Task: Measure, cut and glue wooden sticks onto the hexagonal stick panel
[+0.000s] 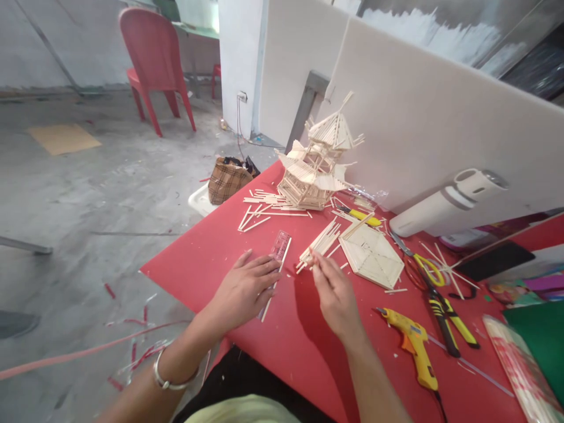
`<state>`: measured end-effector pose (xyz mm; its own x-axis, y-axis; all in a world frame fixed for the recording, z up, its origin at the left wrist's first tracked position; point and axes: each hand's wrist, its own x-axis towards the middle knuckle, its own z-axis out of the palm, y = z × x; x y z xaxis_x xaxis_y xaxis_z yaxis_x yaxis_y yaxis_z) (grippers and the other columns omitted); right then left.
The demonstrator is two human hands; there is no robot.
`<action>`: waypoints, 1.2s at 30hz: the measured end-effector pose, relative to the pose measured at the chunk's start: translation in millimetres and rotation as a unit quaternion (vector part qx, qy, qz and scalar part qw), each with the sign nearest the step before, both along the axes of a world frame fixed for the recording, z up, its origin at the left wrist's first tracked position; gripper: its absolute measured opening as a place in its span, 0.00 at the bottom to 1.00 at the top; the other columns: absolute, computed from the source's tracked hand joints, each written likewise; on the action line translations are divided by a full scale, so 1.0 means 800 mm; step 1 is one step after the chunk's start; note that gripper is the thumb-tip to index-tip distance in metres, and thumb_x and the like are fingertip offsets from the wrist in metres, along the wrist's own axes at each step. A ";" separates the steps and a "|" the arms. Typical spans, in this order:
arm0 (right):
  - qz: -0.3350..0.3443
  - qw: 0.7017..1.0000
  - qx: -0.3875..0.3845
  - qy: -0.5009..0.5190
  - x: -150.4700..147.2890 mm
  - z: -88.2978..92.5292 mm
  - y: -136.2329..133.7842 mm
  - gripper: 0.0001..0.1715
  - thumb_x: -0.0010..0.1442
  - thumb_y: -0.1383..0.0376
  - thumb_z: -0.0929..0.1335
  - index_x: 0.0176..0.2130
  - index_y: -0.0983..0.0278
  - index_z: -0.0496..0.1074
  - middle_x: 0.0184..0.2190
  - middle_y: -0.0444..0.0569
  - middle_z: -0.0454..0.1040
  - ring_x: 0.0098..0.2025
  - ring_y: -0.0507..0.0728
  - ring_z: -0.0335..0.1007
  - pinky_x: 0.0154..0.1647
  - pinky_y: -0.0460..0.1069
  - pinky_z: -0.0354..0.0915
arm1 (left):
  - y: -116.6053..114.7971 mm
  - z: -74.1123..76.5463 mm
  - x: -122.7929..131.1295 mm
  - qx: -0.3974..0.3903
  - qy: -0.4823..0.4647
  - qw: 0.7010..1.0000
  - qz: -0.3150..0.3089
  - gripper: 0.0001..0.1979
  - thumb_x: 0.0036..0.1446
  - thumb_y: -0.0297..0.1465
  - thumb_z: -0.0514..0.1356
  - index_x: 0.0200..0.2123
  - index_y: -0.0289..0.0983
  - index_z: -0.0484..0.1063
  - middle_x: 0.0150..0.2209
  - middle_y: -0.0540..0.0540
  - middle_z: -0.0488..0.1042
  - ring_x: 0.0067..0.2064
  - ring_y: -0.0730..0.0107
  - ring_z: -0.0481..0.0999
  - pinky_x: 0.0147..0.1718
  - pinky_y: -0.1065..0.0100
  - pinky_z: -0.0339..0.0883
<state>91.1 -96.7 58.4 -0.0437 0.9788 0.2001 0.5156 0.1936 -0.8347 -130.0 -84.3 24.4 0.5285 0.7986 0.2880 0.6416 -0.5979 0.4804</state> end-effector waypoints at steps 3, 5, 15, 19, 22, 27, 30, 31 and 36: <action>-0.030 0.985 -0.040 0.164 -0.007 0.000 0.027 0.28 0.69 0.59 0.62 0.66 0.53 0.60 0.37 0.45 0.76 0.25 0.49 0.68 0.21 0.44 0.67 | 0.001 0.000 0.000 -0.003 0.009 1.000 -0.007 0.15 0.64 0.30 0.55 0.51 0.44 0.76 0.59 0.45 0.73 0.62 0.60 0.69 0.66 0.47 0.45; -0.009 0.965 -0.069 0.254 -0.013 -0.006 0.044 0.28 0.67 0.60 0.63 0.65 0.55 0.62 0.32 0.43 0.76 0.20 0.48 0.65 0.18 0.44 0.65 | 0.001 -0.001 0.000 -0.002 0.012 1.000 -0.010 0.15 0.64 0.31 0.55 0.51 0.44 0.76 0.59 0.44 0.73 0.62 0.59 0.69 0.66 0.47 0.44; 0.044 0.994 0.027 0.095 -0.015 -0.045 0.058 0.16 0.59 0.64 0.69 0.49 0.57 0.75 0.47 0.48 0.79 0.48 0.59 0.75 0.45 0.52 0.70 | 0.000 0.002 0.002 -0.009 0.022 1.000 -0.013 0.16 0.65 0.30 0.54 0.53 0.45 0.75 0.62 0.45 0.70 0.64 0.60 0.66 0.66 0.49 0.42; -0.005 0.996 0.087 -0.017 -0.014 -0.051 0.058 0.09 0.64 0.60 0.68 0.45 0.58 0.72 0.44 0.48 0.79 0.45 0.58 0.75 0.49 0.54 0.67 | 0.000 0.006 0.002 -0.010 0.022 1.000 -0.007 0.15 0.64 0.29 0.54 0.51 0.45 0.75 0.61 0.44 0.70 0.62 0.60 0.68 0.66 0.50 0.44; -0.022 0.989 0.109 -0.096 -0.016 -0.053 0.059 0.12 0.70 0.61 0.61 0.45 0.61 0.71 0.40 0.50 0.79 0.42 0.58 0.74 0.49 0.54 0.64 | 0.000 0.007 0.002 -0.010 0.023 1.000 -0.003 0.15 0.64 0.30 0.56 0.51 0.45 0.75 0.60 0.44 0.70 0.60 0.60 0.69 0.66 0.50 0.45; -0.009 0.969 0.117 -0.217 -0.027 -0.048 0.061 0.11 0.69 0.60 0.63 0.40 0.61 0.71 0.36 0.50 0.78 0.43 0.60 0.73 0.48 0.53 0.61 | -0.001 0.009 0.004 -0.001 0.027 1.000 0.011 0.14 0.63 0.30 0.56 0.50 0.45 0.75 0.59 0.44 0.71 0.59 0.61 0.70 0.65 0.50 0.46; -0.022 0.976 0.079 -0.201 -0.030 -0.036 0.083 0.10 0.65 0.58 0.67 0.40 0.61 0.70 0.35 0.50 0.77 0.41 0.60 0.73 0.43 0.51 0.62 | -0.002 0.008 0.003 0.006 0.031 0.999 0.012 0.14 0.63 0.31 0.56 0.50 0.45 0.76 0.59 0.45 0.72 0.59 0.60 0.70 0.66 0.50 0.46; -0.022 0.979 0.063 -0.192 -0.030 -0.031 0.095 0.09 0.64 0.58 0.67 0.41 0.62 0.69 0.35 0.50 0.77 0.39 0.59 0.73 0.41 0.50 0.62 | -0.002 0.007 0.003 0.007 0.032 0.999 0.010 0.14 0.63 0.31 0.56 0.49 0.46 0.76 0.59 0.45 0.72 0.59 0.60 0.70 0.66 0.50 0.46; 0.073 0.966 -0.010 -0.247 -0.029 -0.005 0.164 0.04 0.59 0.64 0.69 0.36 0.62 0.71 0.30 0.47 0.75 0.34 0.56 0.71 0.36 0.47 0.59 | -0.004 0.001 0.000 -0.005 0.034 0.999 0.016 0.14 0.63 0.33 0.57 0.51 0.47 0.75 0.60 0.45 0.71 0.60 0.60 0.69 0.66 0.48 0.45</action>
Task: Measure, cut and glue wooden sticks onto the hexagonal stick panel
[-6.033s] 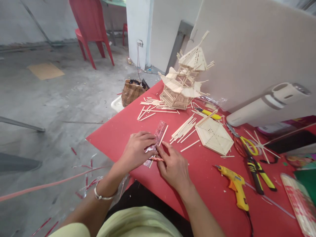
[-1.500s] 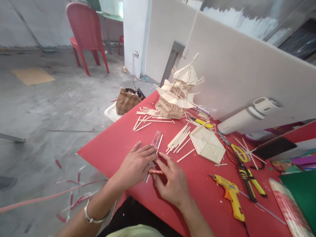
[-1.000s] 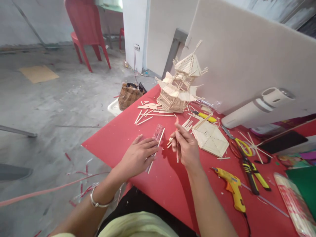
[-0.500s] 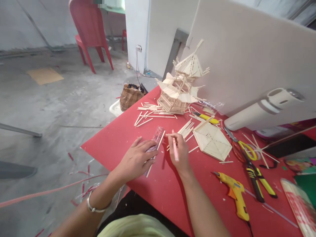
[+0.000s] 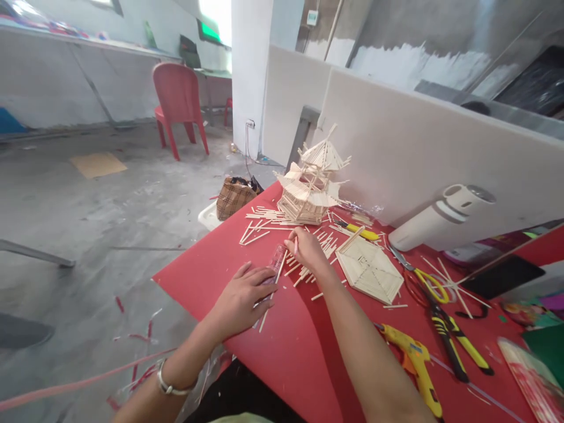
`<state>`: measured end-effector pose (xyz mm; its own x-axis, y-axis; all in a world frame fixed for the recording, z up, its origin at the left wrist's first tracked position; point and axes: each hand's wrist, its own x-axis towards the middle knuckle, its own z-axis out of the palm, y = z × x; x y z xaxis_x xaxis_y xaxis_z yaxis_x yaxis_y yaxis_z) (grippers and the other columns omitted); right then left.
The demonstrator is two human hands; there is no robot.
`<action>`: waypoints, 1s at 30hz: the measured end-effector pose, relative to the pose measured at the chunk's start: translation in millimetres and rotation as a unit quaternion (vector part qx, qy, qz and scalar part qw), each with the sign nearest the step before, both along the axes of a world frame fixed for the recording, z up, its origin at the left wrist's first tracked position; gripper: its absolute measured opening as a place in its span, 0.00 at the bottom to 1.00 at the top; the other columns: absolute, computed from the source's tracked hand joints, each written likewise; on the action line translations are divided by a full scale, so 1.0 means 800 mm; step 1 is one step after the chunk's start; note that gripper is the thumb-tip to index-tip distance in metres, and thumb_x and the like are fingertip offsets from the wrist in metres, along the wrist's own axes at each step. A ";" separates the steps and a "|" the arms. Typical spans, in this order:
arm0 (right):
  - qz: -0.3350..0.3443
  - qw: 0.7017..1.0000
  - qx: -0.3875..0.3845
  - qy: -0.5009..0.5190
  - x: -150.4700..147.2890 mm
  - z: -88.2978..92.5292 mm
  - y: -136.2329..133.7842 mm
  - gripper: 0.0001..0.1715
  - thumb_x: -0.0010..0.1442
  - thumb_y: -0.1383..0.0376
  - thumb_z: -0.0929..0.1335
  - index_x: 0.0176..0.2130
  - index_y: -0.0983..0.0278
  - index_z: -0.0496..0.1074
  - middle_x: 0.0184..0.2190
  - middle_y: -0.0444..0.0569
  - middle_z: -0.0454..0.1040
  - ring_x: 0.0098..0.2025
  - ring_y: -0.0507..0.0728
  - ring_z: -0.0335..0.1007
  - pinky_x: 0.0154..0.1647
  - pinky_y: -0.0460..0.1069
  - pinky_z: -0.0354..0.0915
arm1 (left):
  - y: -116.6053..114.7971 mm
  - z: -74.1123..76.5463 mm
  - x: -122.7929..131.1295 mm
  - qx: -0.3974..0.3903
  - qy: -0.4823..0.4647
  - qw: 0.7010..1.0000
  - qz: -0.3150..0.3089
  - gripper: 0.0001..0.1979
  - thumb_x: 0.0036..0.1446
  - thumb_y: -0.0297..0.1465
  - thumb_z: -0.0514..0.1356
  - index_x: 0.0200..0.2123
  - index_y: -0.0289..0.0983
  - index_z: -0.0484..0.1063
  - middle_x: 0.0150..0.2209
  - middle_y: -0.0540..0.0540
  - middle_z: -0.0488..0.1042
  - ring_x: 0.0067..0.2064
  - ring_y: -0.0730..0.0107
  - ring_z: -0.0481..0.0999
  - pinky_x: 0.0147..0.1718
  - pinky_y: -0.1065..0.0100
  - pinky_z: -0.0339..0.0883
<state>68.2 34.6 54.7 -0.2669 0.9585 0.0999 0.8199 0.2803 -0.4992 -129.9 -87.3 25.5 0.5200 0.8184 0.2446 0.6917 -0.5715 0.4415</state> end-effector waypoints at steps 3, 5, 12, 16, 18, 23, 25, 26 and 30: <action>0.040 0.997 -0.066 -0.011 -0.003 0.003 0.023 0.07 0.57 0.62 0.71 0.29 0.62 0.70 0.25 0.44 0.73 0.31 0.54 0.69 0.32 0.46 0.57 | -0.001 0.002 0.001 -0.010 -0.006 1.000 0.004 0.14 0.63 0.31 0.57 0.50 0.47 0.75 0.59 0.46 0.72 0.59 0.61 0.70 0.66 0.48 0.46; 0.037 0.995 -0.091 -0.015 -0.004 0.002 0.028 0.10 0.54 0.61 0.72 0.27 0.62 0.70 0.23 0.43 0.72 0.29 0.53 0.68 0.30 0.46 0.56 | -0.001 0.006 0.002 -0.015 -0.012 1.000 0.003 0.14 0.62 0.31 0.57 0.50 0.47 0.75 0.58 0.47 0.72 0.59 0.61 0.71 0.66 0.48 0.46; 0.043 0.979 -0.182 0.078 0.000 -0.002 0.025 0.14 0.47 0.64 0.76 0.32 0.62 0.69 0.24 0.39 0.72 0.26 0.50 0.68 0.27 0.43 0.58 | -0.003 0.010 0.002 -0.015 -0.020 1.000 0.009 0.14 0.62 0.31 0.57 0.49 0.47 0.76 0.58 0.46 0.73 0.58 0.60 0.72 0.66 0.46 0.48; -0.010 0.989 -0.122 0.085 -0.001 -0.002 0.020 0.12 0.48 0.67 0.75 0.29 0.62 0.67 0.23 0.39 0.73 0.26 0.51 0.69 0.29 0.44 0.59 | -0.005 0.005 0.001 -0.006 0.001 1.000 0.024 0.15 0.62 0.32 0.58 0.50 0.46 0.77 0.63 0.43 0.67 0.65 0.51 0.64 0.64 0.43 0.53; -0.031 0.992 -0.097 0.076 -0.001 -0.002 0.019 0.10 0.51 0.66 0.74 0.28 0.61 0.67 0.23 0.41 0.73 0.26 0.52 0.70 0.30 0.45 0.61 | -0.006 0.002 0.001 -0.004 0.009 0.999 0.044 0.16 0.61 0.32 0.59 0.50 0.46 0.78 0.66 0.40 0.63 0.68 0.44 0.57 0.62 0.41 0.57; -0.036 0.987 -0.123 0.100 0.000 -0.003 0.016 0.11 0.54 0.63 0.73 0.26 0.62 0.68 0.21 0.42 0.73 0.23 0.52 0.69 0.28 0.45 0.61 | -0.007 -0.002 0.003 0.012 0.017 0.999 0.048 0.17 0.60 0.32 0.59 0.52 0.45 0.77 0.64 0.39 0.66 0.66 0.45 0.61 0.62 0.40 0.57; -0.034 0.985 -0.134 0.108 0.001 -0.003 0.016 0.12 0.53 0.63 0.73 0.25 0.62 0.67 0.19 0.41 0.70 0.21 0.51 0.67 0.26 0.45 0.59 | -0.006 -0.001 0.004 0.025 0.012 0.999 0.045 0.17 0.61 0.32 0.58 0.52 0.45 0.77 0.63 0.40 0.67 0.65 0.47 0.63 0.62 0.41 0.57; -0.031 0.983 -0.140 0.113 0.001 -0.003 0.016 0.13 0.51 0.62 0.74 0.24 0.62 0.67 0.18 0.40 0.69 0.21 0.50 0.65 0.26 0.45 0.58 | -0.007 -0.001 0.004 0.031 0.008 0.999 0.043 0.17 0.61 0.31 0.58 0.52 0.45 0.77 0.63 0.40 0.67 0.65 0.48 0.64 0.62 0.42 0.57; -0.011 0.975 -0.165 0.151 0.003 -0.001 0.016 0.18 0.43 0.59 0.77 0.23 0.63 0.66 0.17 0.36 0.64 0.20 0.48 0.59 0.24 0.44 0.54 | -0.008 0.000 0.003 0.046 0.000 0.998 0.044 0.16 0.61 0.31 0.57 0.51 0.45 0.77 0.63 0.39 0.66 0.63 0.50 0.66 0.63 0.43 0.58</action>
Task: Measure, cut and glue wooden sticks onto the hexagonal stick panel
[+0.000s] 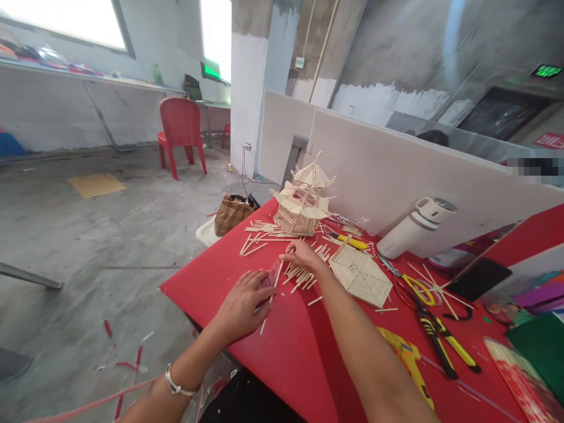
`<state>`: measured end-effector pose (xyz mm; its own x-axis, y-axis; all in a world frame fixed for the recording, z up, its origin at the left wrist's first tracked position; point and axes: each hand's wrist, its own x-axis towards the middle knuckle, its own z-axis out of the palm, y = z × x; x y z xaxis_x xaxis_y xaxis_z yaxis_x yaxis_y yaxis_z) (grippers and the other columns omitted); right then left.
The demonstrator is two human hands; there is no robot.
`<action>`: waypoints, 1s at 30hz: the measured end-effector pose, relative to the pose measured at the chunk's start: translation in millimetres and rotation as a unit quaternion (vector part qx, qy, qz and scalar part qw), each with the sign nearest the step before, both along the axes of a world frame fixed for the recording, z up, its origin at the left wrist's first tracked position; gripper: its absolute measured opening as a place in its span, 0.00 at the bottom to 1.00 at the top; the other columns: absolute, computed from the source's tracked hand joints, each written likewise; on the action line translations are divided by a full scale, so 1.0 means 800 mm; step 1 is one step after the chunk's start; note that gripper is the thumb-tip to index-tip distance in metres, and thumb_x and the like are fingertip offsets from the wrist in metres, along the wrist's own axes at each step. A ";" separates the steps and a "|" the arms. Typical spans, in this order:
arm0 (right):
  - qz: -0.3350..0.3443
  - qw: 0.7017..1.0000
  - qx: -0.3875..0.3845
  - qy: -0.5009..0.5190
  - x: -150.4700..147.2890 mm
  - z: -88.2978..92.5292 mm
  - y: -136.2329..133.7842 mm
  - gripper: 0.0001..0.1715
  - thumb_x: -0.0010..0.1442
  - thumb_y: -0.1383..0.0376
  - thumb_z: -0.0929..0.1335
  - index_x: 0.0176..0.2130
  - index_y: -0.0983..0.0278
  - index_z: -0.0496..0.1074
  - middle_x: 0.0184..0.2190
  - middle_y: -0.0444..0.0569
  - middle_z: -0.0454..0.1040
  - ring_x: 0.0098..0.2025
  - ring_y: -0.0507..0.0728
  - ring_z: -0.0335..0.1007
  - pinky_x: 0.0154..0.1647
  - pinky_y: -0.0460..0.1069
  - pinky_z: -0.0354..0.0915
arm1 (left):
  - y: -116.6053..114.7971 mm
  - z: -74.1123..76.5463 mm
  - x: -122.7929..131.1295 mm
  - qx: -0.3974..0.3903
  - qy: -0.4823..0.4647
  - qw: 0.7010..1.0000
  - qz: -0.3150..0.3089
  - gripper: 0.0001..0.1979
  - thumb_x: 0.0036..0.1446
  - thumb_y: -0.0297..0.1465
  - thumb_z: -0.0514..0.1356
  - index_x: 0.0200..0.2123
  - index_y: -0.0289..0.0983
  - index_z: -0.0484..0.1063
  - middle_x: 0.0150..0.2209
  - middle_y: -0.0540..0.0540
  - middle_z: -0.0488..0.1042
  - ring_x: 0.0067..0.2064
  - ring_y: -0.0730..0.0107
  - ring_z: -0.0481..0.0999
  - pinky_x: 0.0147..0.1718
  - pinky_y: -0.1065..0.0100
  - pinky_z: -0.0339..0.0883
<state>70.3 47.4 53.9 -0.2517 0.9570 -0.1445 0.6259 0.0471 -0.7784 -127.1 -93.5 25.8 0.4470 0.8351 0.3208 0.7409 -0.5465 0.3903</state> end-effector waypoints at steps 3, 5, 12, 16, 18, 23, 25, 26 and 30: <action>0.018 0.998 -0.028 0.056 0.002 0.001 -0.003 0.23 0.38 0.56 0.79 0.24 0.63 0.66 0.17 0.34 0.62 0.21 0.47 0.57 0.24 0.43 0.54 | -0.001 0.001 0.000 0.004 0.010 1.000 0.004 0.16 0.61 0.30 0.57 0.51 0.43 0.77 0.64 0.38 0.64 0.63 0.50 0.67 0.63 0.43 0.57; 0.022 0.995 -0.045 0.089 0.004 0.001 -0.006 0.24 0.35 0.56 0.79 0.24 0.63 0.66 0.17 0.33 0.62 0.21 0.46 0.57 0.23 0.43 0.54 | -0.001 0.001 0.000 0.003 0.006 1.000 0.003 0.16 0.61 0.30 0.57 0.51 0.43 0.77 0.65 0.38 0.63 0.63 0.50 0.67 0.62 0.45 0.58; -0.056 0.984 -0.065 0.155 -0.003 0.000 -0.012 0.19 0.43 0.62 0.77 0.25 0.63 0.65 0.17 0.38 0.67 0.20 0.49 0.64 0.21 0.43 0.60 | -0.001 -0.001 0.000 0.017 -0.005 1.000 -0.006 0.15 0.60 0.28 0.57 0.49 0.42 0.77 0.64 0.38 0.64 0.62 0.53 0.68 0.61 0.51 0.62; -0.089 0.963 -0.097 0.234 -0.011 0.008 -0.023 0.18 0.47 0.61 0.77 0.29 0.62 0.66 0.22 0.39 0.69 0.26 0.51 0.71 0.26 0.45 0.69 | 0.000 -0.003 0.001 0.038 -0.007 0.999 0.002 0.17 0.60 0.28 0.57 0.50 0.44 0.77 0.63 0.39 0.66 0.60 0.53 0.70 0.58 0.52 0.66; -0.105 0.947 -0.125 0.275 -0.011 0.010 -0.031 0.18 0.49 0.60 0.76 0.32 0.61 0.65 0.25 0.40 0.71 0.27 0.51 0.72 0.30 0.47 0.72 | 0.001 -0.005 0.002 0.043 -0.007 0.999 0.018 0.17 0.60 0.29 0.57 0.50 0.44 0.78 0.62 0.39 0.67 0.59 0.53 0.71 0.57 0.52 0.67; -0.150 0.911 -0.190 0.334 -0.003 0.007 -0.049 0.18 0.50 0.61 0.76 0.31 0.62 0.64 0.27 0.43 0.71 0.29 0.52 0.74 0.31 0.48 0.73 | 0.005 -0.015 0.002 0.040 0.016 0.998 0.050 0.17 0.60 0.31 0.57 0.51 0.43 0.77 0.60 0.37 0.69 0.63 0.45 0.65 0.59 0.41 0.62; -0.160 0.897 -0.215 0.352 -0.003 0.006 -0.052 0.17 0.50 0.62 0.76 0.32 0.63 0.65 0.27 0.45 0.72 0.29 0.53 0.75 0.31 0.49 0.74 | 0.007 -0.018 0.001 0.029 0.023 0.998 0.048 0.17 0.61 0.31 0.56 0.51 0.43 0.77 0.61 0.36 0.69 0.63 0.44 0.65 0.59 0.40 0.60; -0.164 0.889 -0.228 0.361 -0.004 0.006 -0.052 0.17 0.50 0.63 0.76 0.32 0.63 0.66 0.27 0.46 0.73 0.29 0.54 0.76 0.31 0.50 0.74 | 0.007 -0.018 0.001 0.026 0.024 0.998 0.046 0.17 0.61 0.32 0.56 0.52 0.42 0.77 0.61 0.35 0.69 0.63 0.44 0.65 0.60 0.39 0.60; -0.179 0.863 -0.259 0.395 -0.016 0.005 -0.051 0.14 0.51 0.66 0.75 0.31 0.64 0.66 0.26 0.49 0.75 0.30 0.56 0.78 0.33 0.51 0.76 | 0.006 -0.017 0.000 0.026 0.024 0.998 0.046 0.17 0.61 0.32 0.57 0.51 0.42 0.78 0.61 0.35 0.69 0.63 0.44 0.67 0.60 0.40 0.60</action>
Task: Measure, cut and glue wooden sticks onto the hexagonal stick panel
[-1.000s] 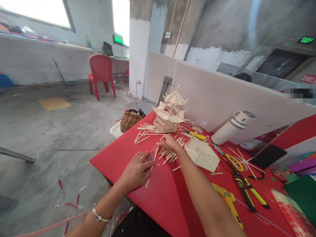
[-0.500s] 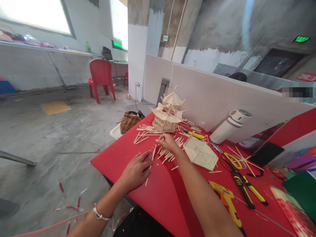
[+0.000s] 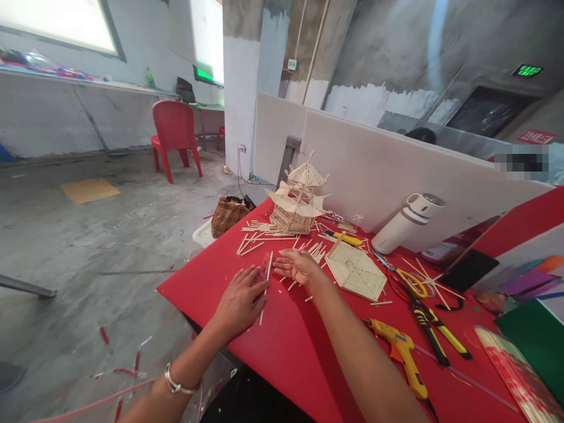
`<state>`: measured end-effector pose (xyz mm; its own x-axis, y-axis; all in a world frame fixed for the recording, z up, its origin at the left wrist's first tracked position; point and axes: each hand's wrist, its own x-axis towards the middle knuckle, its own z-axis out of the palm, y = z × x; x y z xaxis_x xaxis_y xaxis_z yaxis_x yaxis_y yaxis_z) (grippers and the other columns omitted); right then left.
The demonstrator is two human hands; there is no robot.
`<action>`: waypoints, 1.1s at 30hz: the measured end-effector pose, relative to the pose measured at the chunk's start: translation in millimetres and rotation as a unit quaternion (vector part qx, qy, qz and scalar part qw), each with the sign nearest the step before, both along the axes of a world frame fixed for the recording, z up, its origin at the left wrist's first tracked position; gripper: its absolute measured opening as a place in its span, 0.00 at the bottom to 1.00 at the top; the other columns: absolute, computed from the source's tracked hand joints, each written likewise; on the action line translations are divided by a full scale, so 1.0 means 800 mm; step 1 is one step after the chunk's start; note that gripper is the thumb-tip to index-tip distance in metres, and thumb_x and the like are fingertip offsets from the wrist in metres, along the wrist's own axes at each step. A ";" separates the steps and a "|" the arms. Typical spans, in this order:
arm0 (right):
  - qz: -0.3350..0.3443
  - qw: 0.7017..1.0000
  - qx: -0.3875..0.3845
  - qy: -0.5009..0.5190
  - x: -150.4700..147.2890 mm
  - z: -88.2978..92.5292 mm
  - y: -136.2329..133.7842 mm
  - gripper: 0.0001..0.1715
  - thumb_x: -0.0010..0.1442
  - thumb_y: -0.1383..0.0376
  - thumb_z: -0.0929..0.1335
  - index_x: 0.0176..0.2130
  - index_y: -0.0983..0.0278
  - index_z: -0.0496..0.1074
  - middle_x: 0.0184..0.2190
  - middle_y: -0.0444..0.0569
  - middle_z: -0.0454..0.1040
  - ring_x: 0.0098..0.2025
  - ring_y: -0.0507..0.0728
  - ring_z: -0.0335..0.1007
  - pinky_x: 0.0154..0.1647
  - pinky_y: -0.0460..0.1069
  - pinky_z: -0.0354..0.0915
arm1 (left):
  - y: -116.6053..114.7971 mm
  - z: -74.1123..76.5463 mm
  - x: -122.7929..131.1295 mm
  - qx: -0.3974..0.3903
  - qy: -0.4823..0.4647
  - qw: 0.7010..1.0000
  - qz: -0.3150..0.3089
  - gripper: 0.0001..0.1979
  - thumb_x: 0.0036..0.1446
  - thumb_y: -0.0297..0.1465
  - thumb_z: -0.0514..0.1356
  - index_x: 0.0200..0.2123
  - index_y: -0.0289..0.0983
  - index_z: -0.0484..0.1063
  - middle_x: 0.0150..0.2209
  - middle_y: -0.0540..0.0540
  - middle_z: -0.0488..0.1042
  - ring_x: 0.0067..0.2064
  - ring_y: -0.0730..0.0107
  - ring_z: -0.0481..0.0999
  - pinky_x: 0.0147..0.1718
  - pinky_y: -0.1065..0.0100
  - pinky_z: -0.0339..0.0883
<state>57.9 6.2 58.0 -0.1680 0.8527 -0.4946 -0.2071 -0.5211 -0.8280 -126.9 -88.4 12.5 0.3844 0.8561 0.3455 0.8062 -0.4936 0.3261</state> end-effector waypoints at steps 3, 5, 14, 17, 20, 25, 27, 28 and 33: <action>-0.017 1.000 -0.002 0.018 -0.008 -0.003 -0.001 0.14 0.50 0.68 0.74 0.31 0.63 0.65 0.24 0.47 0.75 0.28 0.55 0.77 0.32 0.50 0.75 | -0.001 0.003 0.000 -0.002 -0.001 1.000 0.001 0.17 0.61 0.32 0.57 0.51 0.42 0.77 0.61 0.35 0.69 0.62 0.46 0.67 0.60 0.41 0.60; -0.029 0.999 0.005 0.027 -0.013 -0.008 -0.003 0.16 0.48 0.69 0.75 0.31 0.62 0.64 0.22 0.44 0.74 0.26 0.54 0.76 0.31 0.48 0.74 | -0.002 0.004 0.000 -0.003 -0.005 1.000 0.003 0.16 0.61 0.31 0.58 0.51 0.42 0.78 0.61 0.35 0.68 0.62 0.46 0.67 0.60 0.41 0.60; -0.065 0.996 0.060 -0.011 -0.030 -0.023 -0.010 0.24 0.35 0.68 0.77 0.29 0.61 0.63 0.22 0.35 0.68 0.23 0.47 0.67 0.26 0.42 0.66 | 0.000 0.001 -0.003 -0.003 -0.068 0.998 0.007 0.16 0.59 0.31 0.61 0.50 0.41 0.78 0.60 0.35 0.69 0.60 0.48 0.69 0.58 0.44 0.64; -0.039 0.993 0.098 -0.052 -0.034 -0.027 -0.012 0.23 0.34 0.65 0.78 0.28 0.62 0.65 0.21 0.35 0.67 0.22 0.47 0.62 0.22 0.42 0.59 | -0.001 0.002 -0.005 -0.004 -0.096 0.995 0.002 0.14 0.58 0.31 0.61 0.48 0.41 0.78 0.59 0.35 0.69 0.60 0.48 0.69 0.58 0.45 0.65; -0.021 0.983 0.151 -0.102 -0.037 -0.030 -0.015 0.24 0.34 0.60 0.78 0.27 0.61 0.64 0.20 0.34 0.64 0.20 0.47 0.58 0.20 0.42 0.55 | -0.002 0.001 -0.004 -0.030 -0.142 0.989 -0.002 0.18 0.58 0.30 0.61 0.52 0.42 0.76 0.61 0.35 0.67 0.62 0.48 0.67 0.59 0.45 0.64; -0.040 0.979 0.191 -0.061 -0.031 -0.013 -0.022 0.28 0.37 0.56 0.79 0.29 0.60 0.62 0.25 0.37 0.68 0.25 0.49 0.65 0.24 0.44 0.64 | 0.012 -0.001 0.003 -0.131 -0.409 0.903 0.022 0.42 0.54 0.33 0.65 0.69 0.44 0.50 0.66 0.34 0.59 0.57 0.54 0.73 0.55 0.49 0.68; -0.043 0.971 0.234 -0.034 -0.025 0.003 -0.029 0.26 0.39 0.57 0.79 0.29 0.60 0.62 0.28 0.39 0.71 0.25 0.49 0.66 0.25 0.44 0.65 | 0.024 0.006 0.010 -0.216 -0.510 0.832 -0.014 0.41 0.53 0.36 0.66 0.67 0.42 0.52 0.58 0.35 0.70 0.51 0.58 0.77 0.50 0.53 0.71; -0.044 0.965 0.257 -0.023 -0.022 0.011 -0.032 0.25 0.40 0.57 0.79 0.29 0.60 0.62 0.29 0.39 0.72 0.26 0.49 0.66 0.25 0.44 0.65 | 0.031 0.012 0.014 -0.261 -0.540 0.799 -0.040 0.38 0.53 0.37 0.67 0.65 0.39 0.58 0.51 0.37 0.74 0.47 0.59 0.78 0.48 0.56 0.72; -0.063 0.932 0.357 -0.006 -0.010 0.042 -0.046 0.22 0.46 0.57 0.77 0.27 0.60 0.61 0.32 0.42 0.76 0.28 0.51 0.70 0.29 0.47 0.69 | 0.056 0.048 0.039 -0.356 -0.584 0.714 -0.149 0.18 0.51 0.41 0.69 0.39 0.33 0.75 0.32 0.45 0.76 0.33 0.68 0.76 0.39 0.63 0.70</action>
